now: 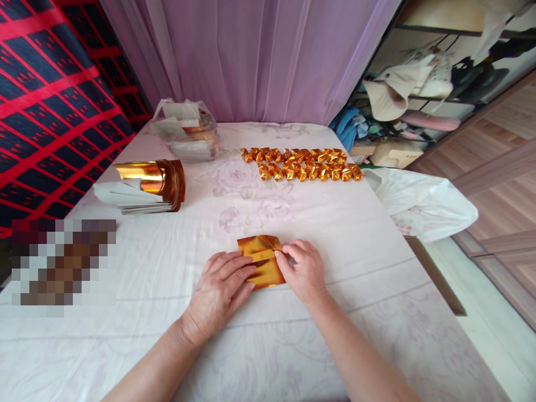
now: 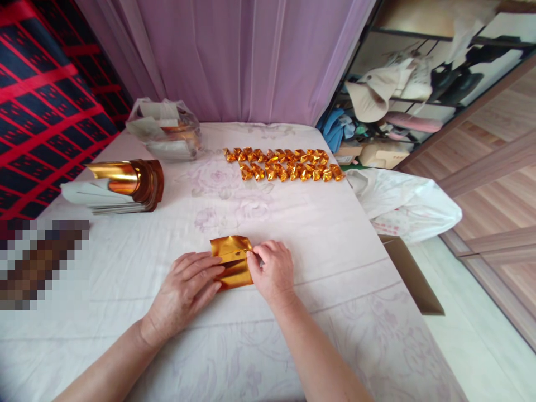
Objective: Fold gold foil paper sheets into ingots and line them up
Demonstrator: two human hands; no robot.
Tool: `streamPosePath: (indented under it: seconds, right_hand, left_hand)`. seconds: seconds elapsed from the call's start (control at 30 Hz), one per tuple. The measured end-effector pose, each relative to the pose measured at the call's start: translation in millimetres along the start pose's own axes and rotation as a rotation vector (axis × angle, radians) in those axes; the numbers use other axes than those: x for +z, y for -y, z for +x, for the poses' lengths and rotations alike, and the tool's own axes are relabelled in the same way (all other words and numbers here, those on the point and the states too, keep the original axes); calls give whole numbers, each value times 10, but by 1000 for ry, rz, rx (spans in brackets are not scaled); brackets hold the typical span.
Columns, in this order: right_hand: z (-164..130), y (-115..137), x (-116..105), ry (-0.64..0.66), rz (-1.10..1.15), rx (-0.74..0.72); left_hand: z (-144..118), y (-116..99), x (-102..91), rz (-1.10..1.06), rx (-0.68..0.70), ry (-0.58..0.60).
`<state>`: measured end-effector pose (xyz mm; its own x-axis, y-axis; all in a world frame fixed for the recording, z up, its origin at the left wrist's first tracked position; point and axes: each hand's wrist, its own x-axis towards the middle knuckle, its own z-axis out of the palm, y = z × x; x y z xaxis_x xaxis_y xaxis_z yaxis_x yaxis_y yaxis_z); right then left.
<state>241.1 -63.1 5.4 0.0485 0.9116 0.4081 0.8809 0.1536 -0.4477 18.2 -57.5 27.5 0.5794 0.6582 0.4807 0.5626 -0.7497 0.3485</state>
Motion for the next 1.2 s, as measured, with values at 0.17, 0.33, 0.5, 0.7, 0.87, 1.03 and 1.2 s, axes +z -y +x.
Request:
streamPosePath:
  seconds: [0.17, 0.33, 0.5, 0.7, 0.87, 1.03, 1.2]
  right_hand:
    - [4, 10, 4, 22, -37, 11]
    - [-10, 9, 32, 24, -40, 67]
    - [-16, -37, 15, -50, 21, -13]
    - [30, -106, -79, 81, 120, -232]
    - [46, -123, -156, 195, 192, -290]
    - [57, -139, -255, 287, 276, -329]
    - [58, -191, -288, 346, 283, -346]
  left_hand:
    - [-29, -53, 82, 86, 13, 163]
    - [-31, -34, 104, 100, -16, 210]
    - [-31, -7, 107, 99, -6, 190]
    - [-24, 17, 100, 121, 21, 158]
    - [-35, 97, 54, 132, 59, 152]
    - [-53, 158, 24, 110, 33, 147]
    - [-50, 148, 27, 79, -17, 164]
